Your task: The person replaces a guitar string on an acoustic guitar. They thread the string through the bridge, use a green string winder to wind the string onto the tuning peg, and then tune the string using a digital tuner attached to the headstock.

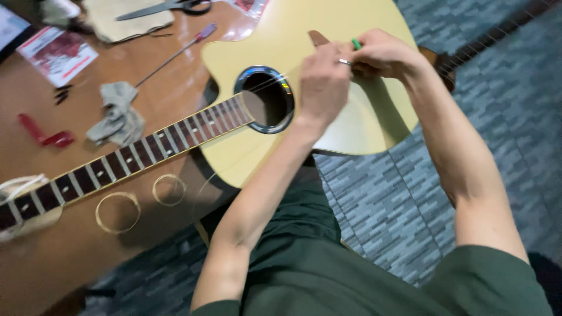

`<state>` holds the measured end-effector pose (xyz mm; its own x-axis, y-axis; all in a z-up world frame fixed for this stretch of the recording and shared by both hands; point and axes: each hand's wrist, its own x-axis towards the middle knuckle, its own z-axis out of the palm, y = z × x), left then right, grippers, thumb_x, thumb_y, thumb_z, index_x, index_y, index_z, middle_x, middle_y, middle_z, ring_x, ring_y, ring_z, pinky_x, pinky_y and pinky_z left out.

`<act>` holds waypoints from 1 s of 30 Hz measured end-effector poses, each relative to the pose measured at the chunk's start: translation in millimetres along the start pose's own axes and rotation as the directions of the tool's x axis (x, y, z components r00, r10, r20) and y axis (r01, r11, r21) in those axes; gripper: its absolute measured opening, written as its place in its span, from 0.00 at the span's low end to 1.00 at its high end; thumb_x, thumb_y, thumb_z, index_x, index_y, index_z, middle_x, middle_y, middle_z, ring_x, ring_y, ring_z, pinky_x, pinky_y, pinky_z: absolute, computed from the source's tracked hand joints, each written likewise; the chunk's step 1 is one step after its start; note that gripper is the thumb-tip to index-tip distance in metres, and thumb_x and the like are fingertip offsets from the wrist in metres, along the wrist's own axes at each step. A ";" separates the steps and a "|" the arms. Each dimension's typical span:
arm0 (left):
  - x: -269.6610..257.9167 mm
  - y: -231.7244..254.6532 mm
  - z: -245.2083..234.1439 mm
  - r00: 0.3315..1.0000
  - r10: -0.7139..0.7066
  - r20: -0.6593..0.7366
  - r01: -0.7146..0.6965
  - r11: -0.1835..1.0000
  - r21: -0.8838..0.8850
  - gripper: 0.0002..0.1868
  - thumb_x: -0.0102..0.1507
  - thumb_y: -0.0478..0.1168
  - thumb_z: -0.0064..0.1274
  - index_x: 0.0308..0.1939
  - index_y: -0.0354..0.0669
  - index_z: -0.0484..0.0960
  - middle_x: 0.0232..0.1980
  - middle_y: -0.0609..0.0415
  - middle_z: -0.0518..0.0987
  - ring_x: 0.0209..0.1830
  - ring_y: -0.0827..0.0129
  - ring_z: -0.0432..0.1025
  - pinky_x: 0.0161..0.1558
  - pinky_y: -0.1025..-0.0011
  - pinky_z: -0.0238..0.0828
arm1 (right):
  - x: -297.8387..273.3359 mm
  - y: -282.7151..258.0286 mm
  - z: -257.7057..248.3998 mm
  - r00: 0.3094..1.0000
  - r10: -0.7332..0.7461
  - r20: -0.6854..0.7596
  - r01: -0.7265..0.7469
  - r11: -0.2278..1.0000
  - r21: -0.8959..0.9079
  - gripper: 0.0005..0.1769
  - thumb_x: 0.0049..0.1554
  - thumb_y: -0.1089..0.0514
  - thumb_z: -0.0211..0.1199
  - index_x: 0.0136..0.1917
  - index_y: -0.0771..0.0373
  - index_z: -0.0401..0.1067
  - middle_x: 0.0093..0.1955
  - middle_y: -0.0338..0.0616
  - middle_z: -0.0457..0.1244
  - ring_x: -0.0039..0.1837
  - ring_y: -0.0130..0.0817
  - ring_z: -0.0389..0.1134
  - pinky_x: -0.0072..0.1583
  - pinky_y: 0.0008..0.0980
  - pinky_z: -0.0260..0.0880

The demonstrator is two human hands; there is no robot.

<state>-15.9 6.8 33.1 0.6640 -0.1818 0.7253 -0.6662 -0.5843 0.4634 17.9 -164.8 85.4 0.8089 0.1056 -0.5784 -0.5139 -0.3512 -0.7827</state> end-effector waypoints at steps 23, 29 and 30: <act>-13.0 14.1 46.1 0.972 -0.065 0.224 -0.039 0.901 0.431 0.14 0.57 0.30 0.61 0.48 0.34 0.83 0.40 0.50 0.83 0.44 0.59 0.77 0.40 0.69 0.72 | 26.7 9.8 -11.0 0.982 0.171 -0.085 -0.181 0.975 -0.128 0.17 0.57 0.64 0.54 0.29 0.51 0.57 0.25 0.31 0.46 0.27 0.23 0.44 0.30 0.26 0.41; -14.2 7.2 54.5 0.952 -0.069 0.297 -0.061 0.910 0.409 0.25 0.55 0.31 0.63 0.57 0.32 0.80 0.52 0.42 0.85 0.57 0.55 0.79 0.48 0.67 0.77 | 22.1 2.3 -10.1 0.984 0.164 -0.068 -0.171 0.978 -0.117 0.16 0.58 0.66 0.54 0.30 0.54 0.59 0.25 0.33 0.46 0.28 0.25 0.45 0.31 0.28 0.42; -12.0 6.6 52.2 0.952 -0.065 0.298 -0.065 0.911 0.408 0.25 0.55 0.31 0.63 0.57 0.32 0.80 0.52 0.42 0.85 0.57 0.55 0.79 0.48 0.67 0.77 | 23.7 4.3 -10.8 0.984 0.162 -0.071 -0.169 0.979 -0.115 0.16 0.58 0.66 0.54 0.30 0.54 0.59 0.25 0.33 0.46 0.28 0.25 0.45 0.31 0.28 0.42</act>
<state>-10.5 -36.1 0.9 0.7768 -0.3705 0.5092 -0.5115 -0.8429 0.1671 37.9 -173.9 70.7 0.7330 -0.0187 -0.6799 -0.6073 -0.4683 -0.6418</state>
